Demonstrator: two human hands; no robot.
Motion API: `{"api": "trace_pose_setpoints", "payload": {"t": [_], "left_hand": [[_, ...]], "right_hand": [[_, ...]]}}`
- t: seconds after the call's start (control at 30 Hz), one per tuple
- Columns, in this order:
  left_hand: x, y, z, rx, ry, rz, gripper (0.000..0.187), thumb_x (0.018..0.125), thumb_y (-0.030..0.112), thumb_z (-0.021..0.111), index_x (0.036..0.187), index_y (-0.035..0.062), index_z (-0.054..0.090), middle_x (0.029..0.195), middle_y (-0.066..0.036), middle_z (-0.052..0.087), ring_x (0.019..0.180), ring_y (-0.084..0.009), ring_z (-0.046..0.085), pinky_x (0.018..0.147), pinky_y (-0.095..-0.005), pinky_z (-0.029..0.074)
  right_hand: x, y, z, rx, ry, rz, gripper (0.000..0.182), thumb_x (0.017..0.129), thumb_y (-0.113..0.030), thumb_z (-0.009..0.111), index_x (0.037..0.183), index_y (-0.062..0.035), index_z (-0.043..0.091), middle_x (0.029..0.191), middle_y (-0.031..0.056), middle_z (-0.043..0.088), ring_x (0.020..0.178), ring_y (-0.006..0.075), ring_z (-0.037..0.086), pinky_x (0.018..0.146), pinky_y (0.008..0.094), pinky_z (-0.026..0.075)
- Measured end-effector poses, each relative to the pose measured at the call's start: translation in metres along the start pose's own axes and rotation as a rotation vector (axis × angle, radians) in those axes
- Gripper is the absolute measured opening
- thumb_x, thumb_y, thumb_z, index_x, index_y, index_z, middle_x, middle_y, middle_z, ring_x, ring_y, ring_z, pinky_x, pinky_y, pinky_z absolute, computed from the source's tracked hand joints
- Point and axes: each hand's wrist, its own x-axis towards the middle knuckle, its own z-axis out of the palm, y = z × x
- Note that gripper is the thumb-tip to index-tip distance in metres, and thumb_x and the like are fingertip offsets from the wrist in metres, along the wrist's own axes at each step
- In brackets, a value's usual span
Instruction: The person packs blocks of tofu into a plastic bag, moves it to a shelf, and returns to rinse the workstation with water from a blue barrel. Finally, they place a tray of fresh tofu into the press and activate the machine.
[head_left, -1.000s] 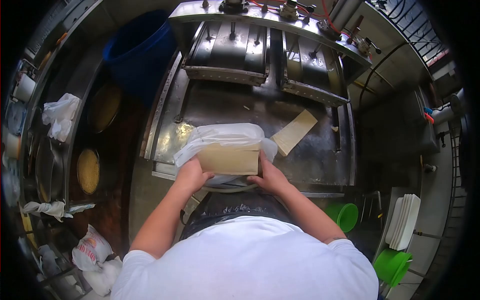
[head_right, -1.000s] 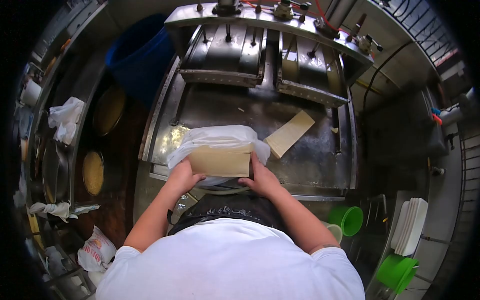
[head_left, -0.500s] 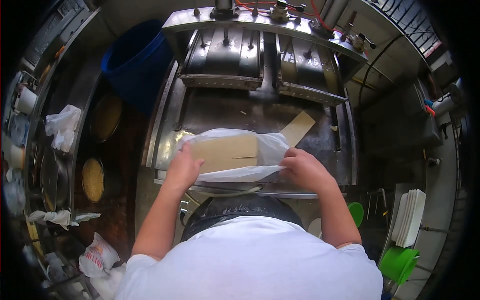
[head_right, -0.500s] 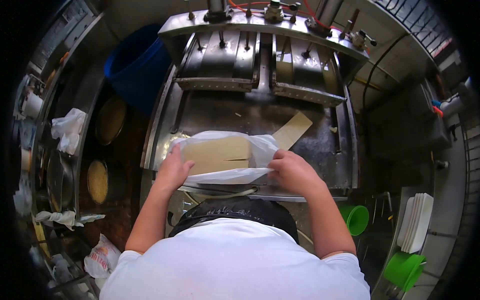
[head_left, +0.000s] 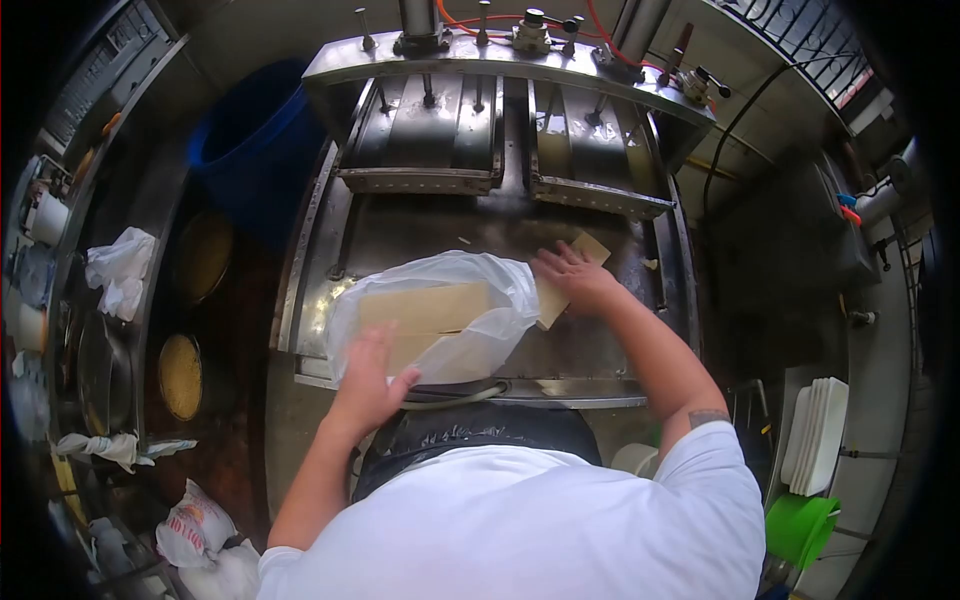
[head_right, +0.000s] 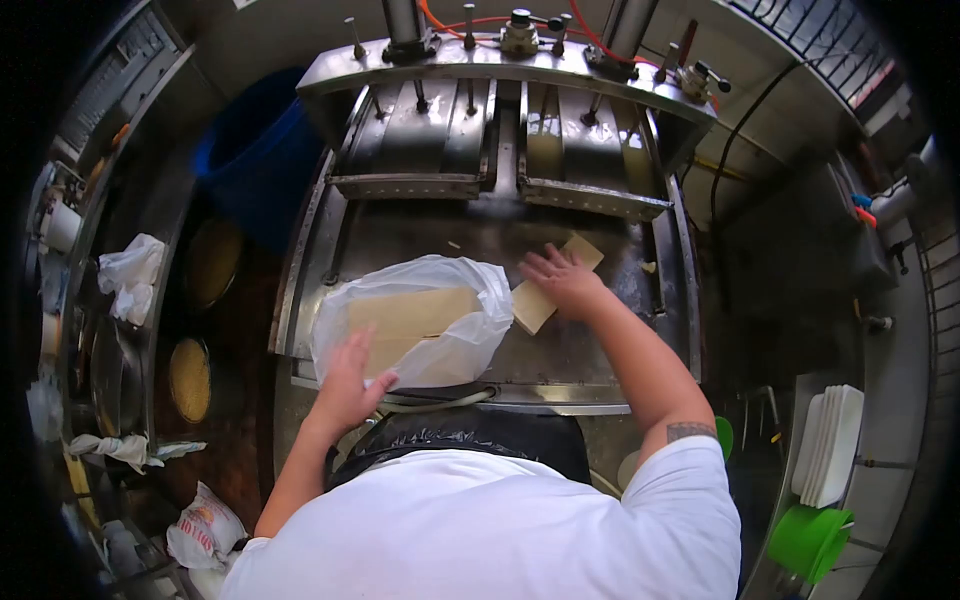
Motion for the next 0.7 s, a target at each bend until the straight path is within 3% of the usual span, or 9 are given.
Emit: {"api": "trace_pose_setpoints", "payload": {"t": [0.03,0.1,0.17,0.33,0.47,0.53,0.6,0.63,0.7], "left_hand": [[0.001,0.008,-0.003,0.007,0.003,-0.009,0.067,0.098,0.029,0.075,0.153,-0.0009,0.051,0.139,-0.03,0.063,0.12,-0.0428,0.067,0.101,-0.0472,0.054],[0.003,0.022,-0.01,-0.288,-0.639,-0.185,0.059,0.099,0.032,0.074,0.146,-0.0013,0.058,0.126,-0.028,0.071,0.114,-0.0392,0.07,0.099,-0.0457,0.055],[0.0,0.028,-0.012,-0.399,-0.65,-0.267,0.053,0.099,0.031,0.075,0.139,-0.003,0.063,0.118,-0.026,0.074,0.108,-0.0361,0.073,0.097,-0.0431,0.056],[-0.017,0.012,-0.019,-0.532,-0.186,-0.532,0.049,0.1,0.024,0.075,0.138,-0.0041,0.064,0.115,-0.019,0.076,0.103,-0.027,0.074,0.091,-0.037,0.057],[-0.016,-0.004,0.019,-0.61,-0.11,-0.522,0.048,0.1,0.024,0.075,0.138,-0.0051,0.064,0.114,-0.017,0.076,0.101,-0.0228,0.073,0.09,-0.0362,0.058],[0.004,0.002,0.055,-0.536,0.148,-0.45,0.046,0.1,0.025,0.074,0.134,-0.0055,0.065,0.113,-0.019,0.075,0.099,-0.0242,0.073,0.09,-0.0362,0.058],[0.039,0.024,0.036,-0.64,-0.361,-0.456,0.04,0.101,0.024,0.073,0.13,-0.0039,0.068,0.114,-0.021,0.073,0.099,-0.0282,0.072,0.093,-0.0367,0.057],[0.051,0.035,0.033,-0.642,-0.352,-0.46,0.04,0.101,0.024,0.073,0.13,-0.0039,0.068,0.114,-0.021,0.073,0.099,-0.0282,0.072,0.093,-0.0367,0.057],[0.067,0.053,0.033,-0.62,-0.658,-0.047,0.037,0.102,0.025,0.073,0.127,-0.002,0.069,0.112,-0.021,0.073,0.101,-0.0303,0.073,0.093,-0.0377,0.058]], "right_hand": [[0.011,0.003,0.005,0.001,0.003,-0.011,0.12,0.062,-0.015,0.098,0.165,-0.0191,0.036,0.172,0.0089,0.036,0.16,0.0392,0.031,0.125,0.0606,0.034],[0.029,0.005,0.012,-0.054,-0.206,-0.125,0.108,0.064,-0.021,0.097,0.158,-0.0162,0.044,0.164,0.0113,0.046,0.153,0.0385,0.042,0.121,0.0612,0.038],[0.033,0.005,0.019,-0.071,-0.215,-0.14,0.099,0.065,-0.026,0.096,0.151,-0.0133,0.049,0.157,0.013,0.053,0.146,0.0381,0.049,0.119,0.0604,0.041],[-0.014,-0.019,0.01,0.169,-0.148,0.022,0.081,0.068,-0.041,0.089,0.133,-0.0045,0.057,0.132,0.0185,0.066,0.126,0.0395,0.061,0.108,0.0526,0.049],[-0.046,-0.023,0.029,0.395,-0.031,0.224,0.079,0.068,-0.042,0.087,0.13,-0.0004,0.06,0.129,0.0219,0.066,0.122,0.0414,0.063,0.104,0.0497,0.052],[-0.059,-0.024,0.033,0.591,0.115,0.387,0.08,0.069,-0.039,0.086,0.133,0.0007,0.061,0.128,0.0225,0.067,0.12,0.0408,0.065,0.103,0.0489,0.052],[-0.069,-0.026,0.036,0.726,0.216,0.439,0.079,0.07,-0.036,0.086,0.135,0.0,0.061,0.125,0.0202,0.069,0.115,0.036,0.067,0.101,0.0455,0.053],[-0.073,-0.023,0.037,0.864,0.32,0.502,0.078,0.071,-0.032,0.086,0.138,-0.0007,0.061,0.123,0.0179,0.07,0.111,0.0313,0.07,0.099,0.042,0.055],[-0.074,-0.013,0.051,1.299,0.439,0.508,0.06,0.08,-0.023,0.08,0.134,-0.0022,0.064,0.116,0.0077,0.07,0.106,0.0161,0.066,0.095,0.0351,0.054]]}}
